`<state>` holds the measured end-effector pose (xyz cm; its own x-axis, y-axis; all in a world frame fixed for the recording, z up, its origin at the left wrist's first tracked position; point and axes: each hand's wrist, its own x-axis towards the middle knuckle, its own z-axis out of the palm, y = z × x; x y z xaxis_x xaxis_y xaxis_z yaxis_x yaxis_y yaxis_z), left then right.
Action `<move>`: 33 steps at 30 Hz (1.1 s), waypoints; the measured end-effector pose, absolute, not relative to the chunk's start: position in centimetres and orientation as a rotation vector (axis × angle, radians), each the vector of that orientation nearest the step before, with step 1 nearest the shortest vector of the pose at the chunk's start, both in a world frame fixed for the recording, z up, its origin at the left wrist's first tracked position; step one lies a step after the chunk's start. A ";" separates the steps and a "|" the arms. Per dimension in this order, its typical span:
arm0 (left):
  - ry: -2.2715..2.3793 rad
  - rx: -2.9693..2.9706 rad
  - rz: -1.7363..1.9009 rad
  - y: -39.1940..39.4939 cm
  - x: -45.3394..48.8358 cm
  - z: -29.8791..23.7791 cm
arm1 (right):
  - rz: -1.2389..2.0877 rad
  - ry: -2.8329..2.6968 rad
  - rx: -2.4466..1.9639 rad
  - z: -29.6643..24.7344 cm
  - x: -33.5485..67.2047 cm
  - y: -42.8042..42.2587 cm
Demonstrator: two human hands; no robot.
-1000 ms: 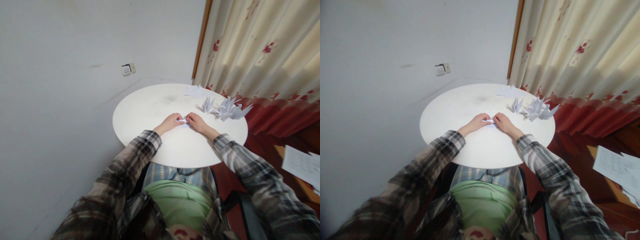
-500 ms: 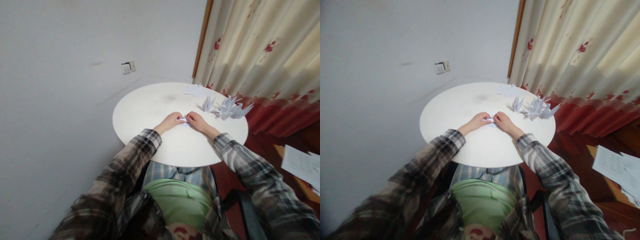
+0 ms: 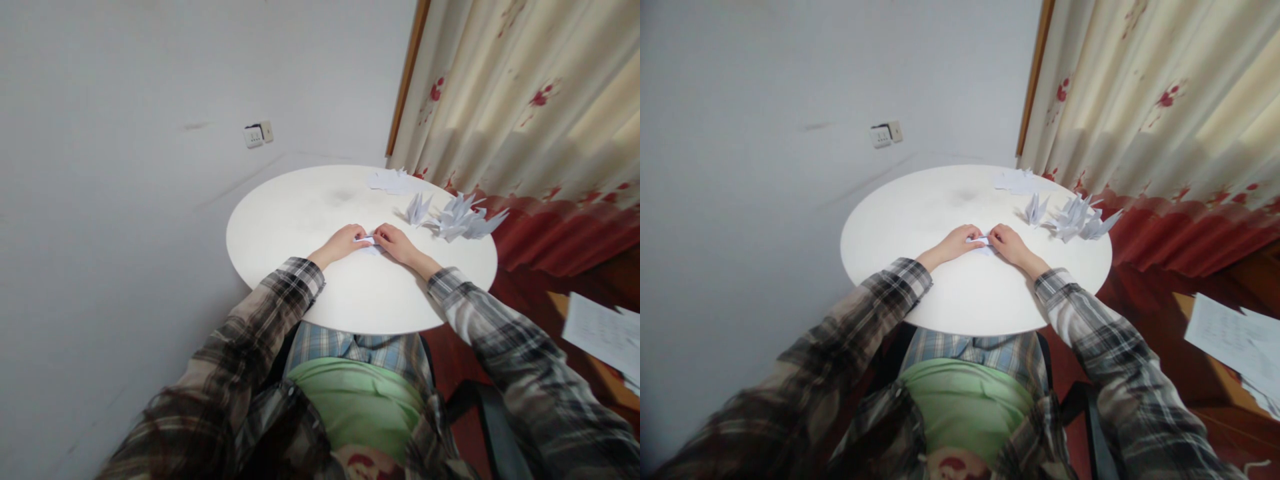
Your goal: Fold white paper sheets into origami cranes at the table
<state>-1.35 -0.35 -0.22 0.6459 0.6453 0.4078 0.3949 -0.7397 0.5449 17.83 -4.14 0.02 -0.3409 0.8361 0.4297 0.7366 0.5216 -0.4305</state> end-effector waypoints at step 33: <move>0.816 2.437 0.831 -0.5 -1.4 0.0 | 0.209 -2.153 -1.273 0.1 17.9 -4.2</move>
<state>-1.38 -0.52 0.05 0.6461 0.6504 0.3994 0.3878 -0.7305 0.5622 17.87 -4.19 0.11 -0.3421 0.8356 0.4298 0.7370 0.5224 -0.4288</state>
